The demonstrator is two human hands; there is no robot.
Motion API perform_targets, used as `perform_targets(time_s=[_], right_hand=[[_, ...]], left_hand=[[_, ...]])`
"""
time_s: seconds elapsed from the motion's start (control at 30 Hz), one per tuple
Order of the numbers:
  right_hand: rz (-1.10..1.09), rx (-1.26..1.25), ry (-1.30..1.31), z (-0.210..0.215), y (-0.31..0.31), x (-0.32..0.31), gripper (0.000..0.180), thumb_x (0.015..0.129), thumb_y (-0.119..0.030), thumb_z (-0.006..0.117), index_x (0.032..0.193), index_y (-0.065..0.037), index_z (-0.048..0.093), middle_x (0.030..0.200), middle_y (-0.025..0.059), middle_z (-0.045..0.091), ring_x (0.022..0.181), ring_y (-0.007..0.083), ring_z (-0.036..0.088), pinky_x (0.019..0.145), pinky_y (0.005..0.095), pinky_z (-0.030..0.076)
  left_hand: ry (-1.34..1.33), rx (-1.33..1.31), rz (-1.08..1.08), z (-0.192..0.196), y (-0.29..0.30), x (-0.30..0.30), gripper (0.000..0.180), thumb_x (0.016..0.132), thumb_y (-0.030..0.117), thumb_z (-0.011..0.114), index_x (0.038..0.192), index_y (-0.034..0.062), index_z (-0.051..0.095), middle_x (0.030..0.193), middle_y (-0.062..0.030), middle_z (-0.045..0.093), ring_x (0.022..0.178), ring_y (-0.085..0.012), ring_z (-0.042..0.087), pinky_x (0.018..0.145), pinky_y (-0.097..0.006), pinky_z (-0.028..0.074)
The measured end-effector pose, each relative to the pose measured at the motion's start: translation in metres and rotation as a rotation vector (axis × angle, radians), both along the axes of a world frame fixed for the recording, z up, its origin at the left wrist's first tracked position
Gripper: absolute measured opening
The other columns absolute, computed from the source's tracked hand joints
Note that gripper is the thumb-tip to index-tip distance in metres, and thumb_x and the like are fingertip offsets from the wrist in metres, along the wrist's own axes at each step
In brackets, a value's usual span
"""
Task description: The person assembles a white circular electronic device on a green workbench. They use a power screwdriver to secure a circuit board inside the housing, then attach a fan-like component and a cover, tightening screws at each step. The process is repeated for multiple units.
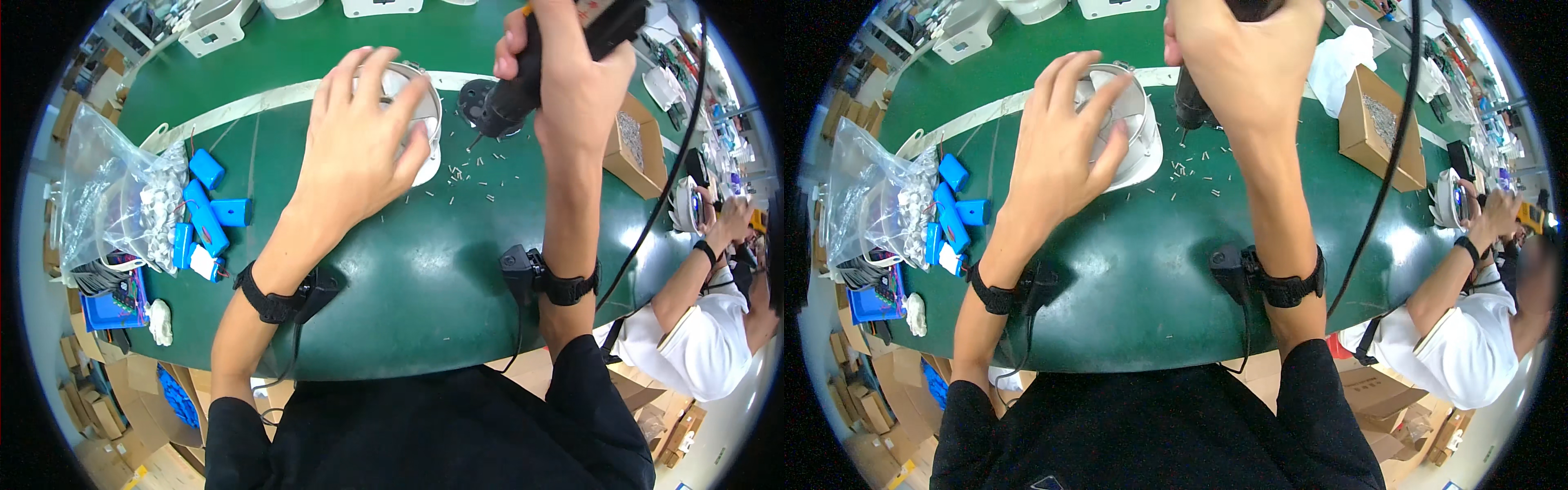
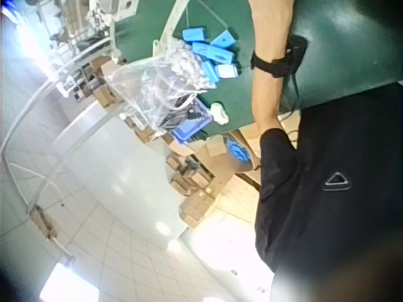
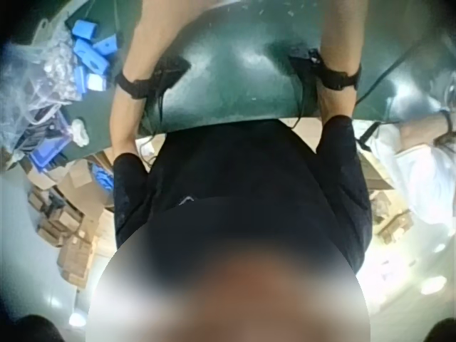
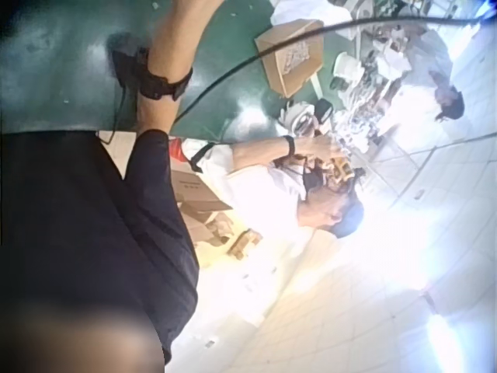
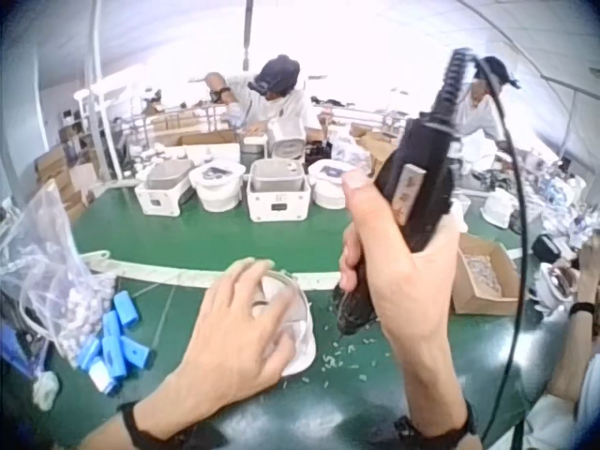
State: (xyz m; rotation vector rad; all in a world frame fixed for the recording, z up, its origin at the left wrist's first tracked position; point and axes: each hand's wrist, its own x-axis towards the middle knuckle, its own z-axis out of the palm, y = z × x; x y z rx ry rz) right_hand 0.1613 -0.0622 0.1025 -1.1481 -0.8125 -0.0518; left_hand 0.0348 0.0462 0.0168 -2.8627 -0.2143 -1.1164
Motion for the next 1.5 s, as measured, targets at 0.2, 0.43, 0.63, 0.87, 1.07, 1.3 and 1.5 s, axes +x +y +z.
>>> perform_targets(time_s=[0.2,0.43,0.63,0.87,1.07,1.3,1.5], right_hand=[[0.189,0.164,0.298,0.016,-0.011,0.002,0.028,0.101,-0.028,0.065,0.091,-0.003,0.059,0.06,0.0031,0.053,0.043,0.0122,0.049,0.041,0.0263,0.04],[0.072,0.305,0.303,0.014,-0.026,0.042,0.026,0.1,-0.034,0.067,0.091,-0.01,0.061,0.06,-0.0003,0.05,0.043,0.0116,0.048,0.042,0.0262,0.04],[0.069,0.292,0.251,0.028,-0.042,0.03,0.027,0.098,-0.03,0.069,0.092,-0.005,0.061,0.06,0.0022,0.051,0.043,0.0127,0.049,0.042,0.0267,0.039],[0.127,0.278,0.203,0.03,-0.036,0.023,0.024,0.1,-0.023,0.067,0.088,-0.004,0.06,0.059,0.0034,0.053,0.041,0.0142,0.051,0.04,0.0279,0.042],[0.097,0.247,0.157,0.033,-0.048,0.033,0.021,0.099,-0.018,0.067,0.088,-0.001,0.061,0.057,0.0045,0.054,0.041,0.0139,0.051,0.04,0.0279,0.042],[0.123,0.284,0.187,0.039,-0.054,0.03,0.019,0.098,-0.015,0.068,0.088,0.0,0.061,0.057,0.0055,0.055,0.042,0.0133,0.052,0.04,0.0273,0.041],[0.121,0.304,0.222,0.043,-0.06,0.032,0.021,0.097,-0.013,0.069,0.084,-0.002,0.059,0.057,0.0047,0.055,0.043,0.0115,0.051,0.04,0.0264,0.04]], left_hand=[[-0.001,-0.067,-0.113,0.001,-0.029,-0.002,0.023,0.077,0.02,0.083,0.095,0.0094,0.074,0.09,-0.0055,0.064,0.089,-0.0263,0.063,0.074,-0.039,0.054],[0.023,-0.03,-0.062,-0.014,-0.049,-0.002,0.015,0.082,0.015,0.079,0.094,0.0078,0.072,0.082,-0.0043,0.064,0.075,-0.0217,0.063,0.063,-0.036,0.053],[-0.085,-0.163,-0.117,0.005,-0.026,-0.045,0.039,0.08,0.015,0.08,0.116,0.0048,0.069,0.109,-0.0081,0.069,0.099,-0.025,0.065,0.074,-0.035,0.056],[0.255,-0.416,0.145,0.01,0.013,-0.042,0.11,0.066,0.046,0.091,0.151,0.0025,0.038,0.141,-0.0327,0.049,0.129,-0.0483,0.054,0.108,-0.052,0.047],[0.055,-0.825,0.004,0.029,0.033,-0.025,0.105,0.066,0.039,0.093,0.148,0.0028,0.038,0.133,-0.0267,0.058,0.121,-0.0358,0.063,0.104,-0.044,0.05],[0.043,-1.112,-0.238,0.003,0.101,-0.074,0.103,0.07,0.039,0.088,0.151,0.0093,0.032,0.145,-0.0261,0.05,0.136,-0.0345,0.052,0.114,-0.044,0.04],[0.045,-0.993,-0.268,0.009,0.084,-0.082,0.117,0.066,0.045,0.092,0.155,0.0036,0.028,0.15,-0.0216,0.046,0.14,-0.0345,0.048,0.119,-0.046,0.035]])
